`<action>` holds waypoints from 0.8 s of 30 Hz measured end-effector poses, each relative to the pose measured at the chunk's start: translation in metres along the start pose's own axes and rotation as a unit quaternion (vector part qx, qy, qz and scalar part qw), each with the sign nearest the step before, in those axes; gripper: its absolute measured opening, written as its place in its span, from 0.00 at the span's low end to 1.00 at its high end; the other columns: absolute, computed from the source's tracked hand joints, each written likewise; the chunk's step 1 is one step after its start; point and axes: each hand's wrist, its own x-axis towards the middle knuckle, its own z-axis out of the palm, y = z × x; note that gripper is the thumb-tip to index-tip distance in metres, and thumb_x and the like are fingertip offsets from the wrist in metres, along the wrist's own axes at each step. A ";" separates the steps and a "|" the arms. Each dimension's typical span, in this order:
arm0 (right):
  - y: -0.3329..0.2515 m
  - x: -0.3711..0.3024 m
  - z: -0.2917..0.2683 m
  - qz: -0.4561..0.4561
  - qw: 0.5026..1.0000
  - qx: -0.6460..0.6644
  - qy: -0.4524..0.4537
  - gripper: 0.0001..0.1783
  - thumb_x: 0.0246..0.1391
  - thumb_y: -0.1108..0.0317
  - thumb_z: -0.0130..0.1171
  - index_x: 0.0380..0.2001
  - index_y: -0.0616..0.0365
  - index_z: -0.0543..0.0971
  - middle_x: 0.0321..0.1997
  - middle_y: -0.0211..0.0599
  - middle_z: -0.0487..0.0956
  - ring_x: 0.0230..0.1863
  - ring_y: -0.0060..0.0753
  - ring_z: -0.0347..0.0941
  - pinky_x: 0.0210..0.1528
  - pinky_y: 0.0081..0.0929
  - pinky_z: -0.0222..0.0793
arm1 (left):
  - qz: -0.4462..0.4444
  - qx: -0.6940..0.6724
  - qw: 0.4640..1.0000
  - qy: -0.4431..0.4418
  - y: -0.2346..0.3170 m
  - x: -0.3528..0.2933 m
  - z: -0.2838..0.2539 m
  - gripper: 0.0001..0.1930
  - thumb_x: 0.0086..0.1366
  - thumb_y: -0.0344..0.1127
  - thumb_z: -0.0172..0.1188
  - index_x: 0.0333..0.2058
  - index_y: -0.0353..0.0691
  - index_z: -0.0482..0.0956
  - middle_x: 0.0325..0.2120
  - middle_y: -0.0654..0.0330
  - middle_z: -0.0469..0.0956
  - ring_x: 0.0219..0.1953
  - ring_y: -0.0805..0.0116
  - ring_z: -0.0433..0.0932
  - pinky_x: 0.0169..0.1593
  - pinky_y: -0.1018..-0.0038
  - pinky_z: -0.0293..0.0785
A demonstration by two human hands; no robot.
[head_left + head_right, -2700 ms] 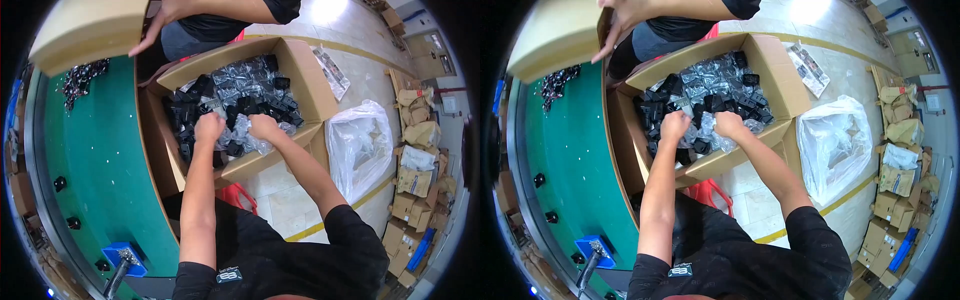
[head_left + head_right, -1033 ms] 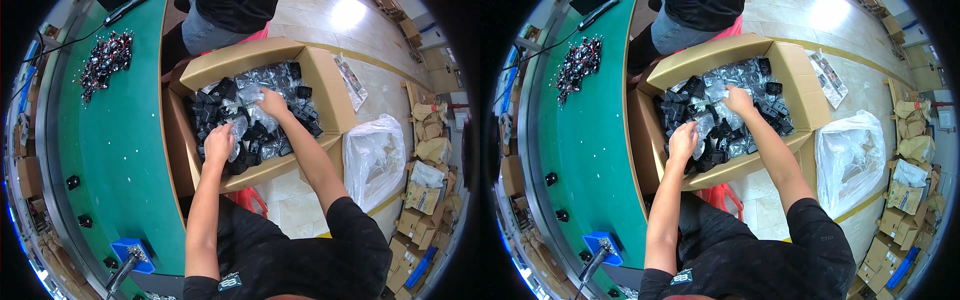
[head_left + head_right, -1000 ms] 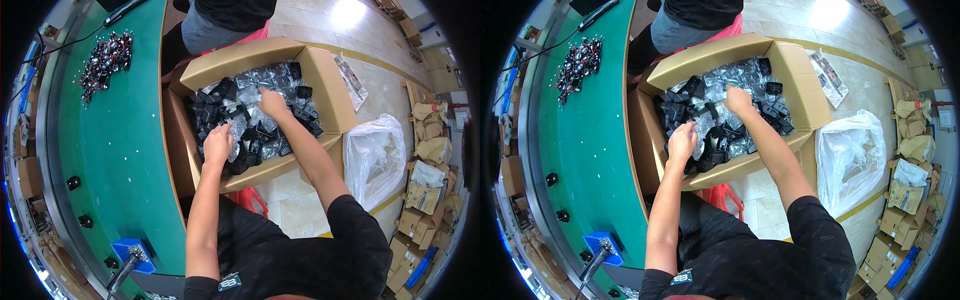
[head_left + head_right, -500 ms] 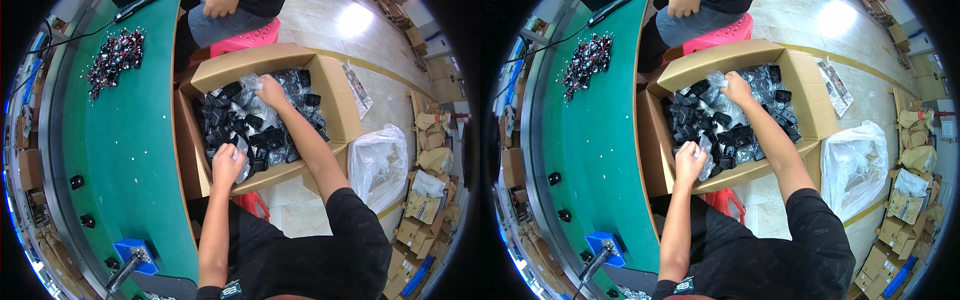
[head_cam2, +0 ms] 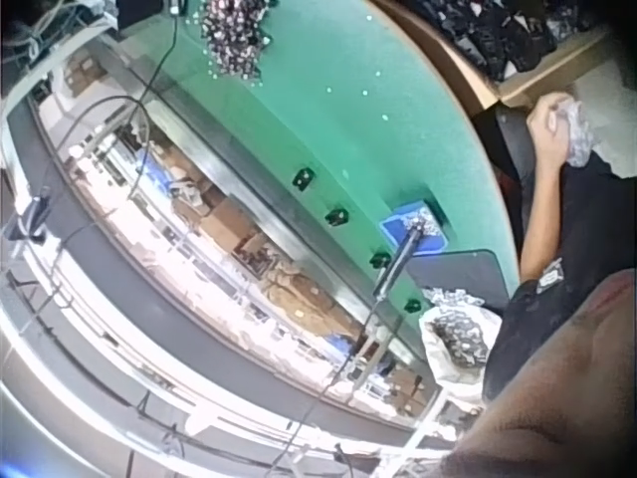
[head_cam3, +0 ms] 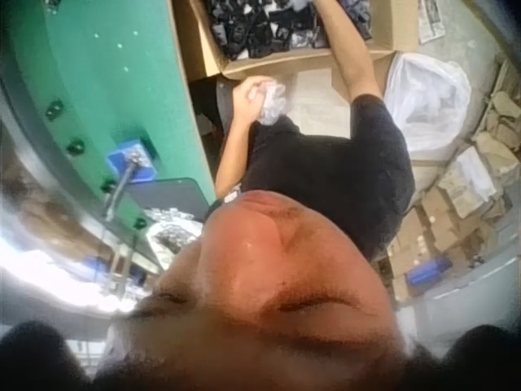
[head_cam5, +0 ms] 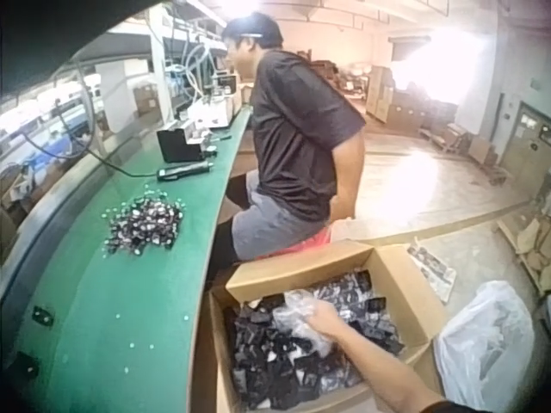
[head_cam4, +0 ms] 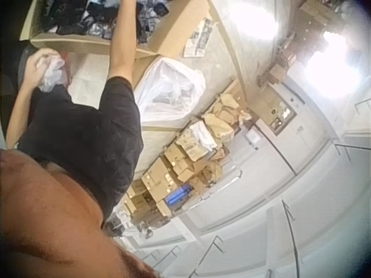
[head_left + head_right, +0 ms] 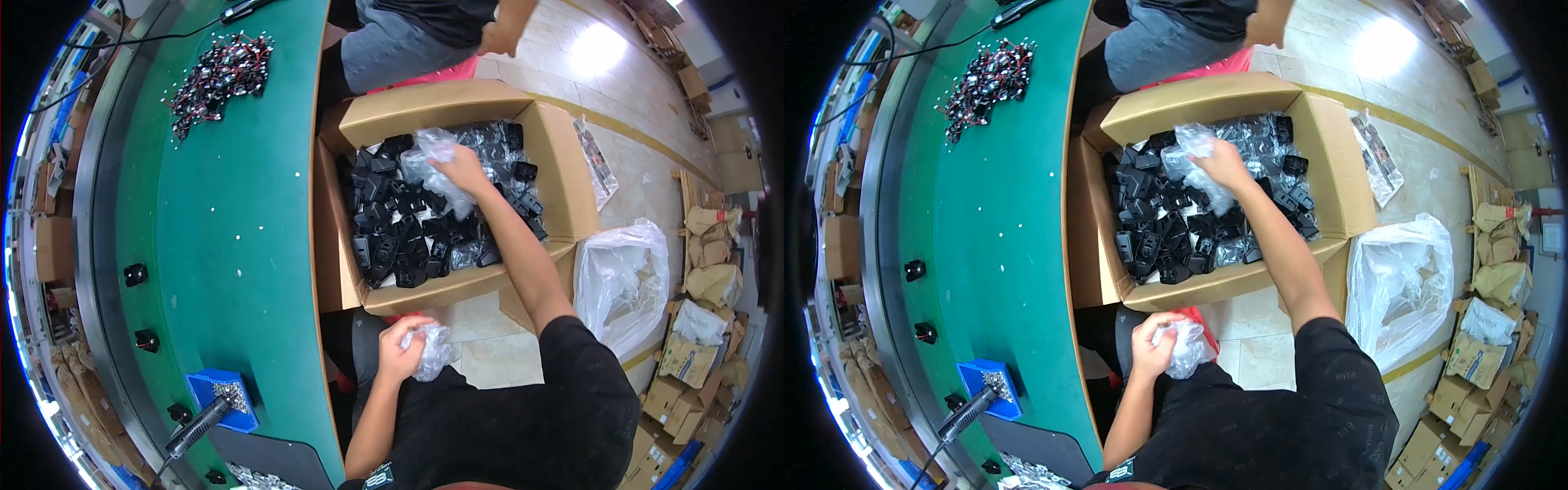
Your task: The person assembles electronic components by screwing parts of an electronic housing together with an electric screwdriver.
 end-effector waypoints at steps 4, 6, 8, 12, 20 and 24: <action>-0.002 -0.021 -0.041 0.002 0.999 -0.038 -0.024 0.20 0.44 0.60 0.66 0.42 0.55 0.79 0.39 0.45 0.81 0.42 0.45 0.77 0.46 0.33 0.70 | 0.000 -0.006 0.999 0.038 -0.009 -0.001 -0.007 0.08 0.56 0.24 0.52 0.34 0.33 0.78 0.30 0.57 0.81 0.35 0.69 0.79 0.43 0.74 0.73; -0.009 -0.039 -0.044 0.039 0.997 0.055 0.024 0.19 0.44 0.64 0.66 0.42 0.55 0.79 0.37 0.42 0.82 0.40 0.38 0.78 0.45 0.30 0.70 | 0.013 0.009 0.999 0.039 -0.005 0.001 -0.012 0.05 0.58 0.26 0.55 0.32 0.33 0.78 0.29 0.57 0.80 0.33 0.70 0.78 0.41 0.75 0.73; -0.022 -0.042 -0.054 0.055 0.980 0.185 0.041 0.18 0.43 0.67 0.65 0.41 0.53 0.80 0.37 0.39 0.82 0.39 0.32 0.78 0.44 0.27 0.70 | 0.000 -0.008 0.998 0.066 -0.004 0.007 -0.013 0.04 0.57 0.27 0.59 0.26 0.34 0.74 0.23 0.60 0.76 0.28 0.74 0.74 0.35 0.77 0.69; -0.080 -0.085 -0.072 -0.050 0.995 0.025 -0.081 0.17 0.36 0.68 0.64 0.35 0.55 0.79 0.38 0.37 0.81 0.38 0.36 0.78 0.42 0.27 0.72 | 0.104 -0.005 0.990 0.096 0.015 0.018 -0.021 0.08 0.49 0.23 0.60 0.21 0.35 0.68 0.27 0.57 0.73 0.29 0.68 0.71 0.37 0.76 0.67; -0.208 -0.195 -0.070 -0.438 0.859 -0.022 -0.266 0.16 0.36 0.70 0.59 0.35 0.50 0.78 0.35 0.33 0.78 0.36 0.36 0.76 0.33 0.29 0.73 | 0.249 -0.134 0.957 -0.062 0.066 0.005 -0.001 0.39 0.46 0.53 0.65 0.54 0.37 0.66 0.63 0.38 0.54 0.66 0.44 0.51 0.66 0.55 0.47; -0.224 -0.217 -0.054 -0.426 0.879 0.114 -0.181 0.23 0.39 0.67 0.60 0.45 0.45 0.79 0.51 0.35 0.74 0.43 0.37 0.73 0.42 0.32 0.72 | 0.188 -0.144 0.968 -0.077 0.047 -0.039 0.002 0.55 0.44 0.45 0.64 0.66 0.31 0.41 0.64 0.44 0.51 0.66 0.51 0.52 0.67 0.61 0.48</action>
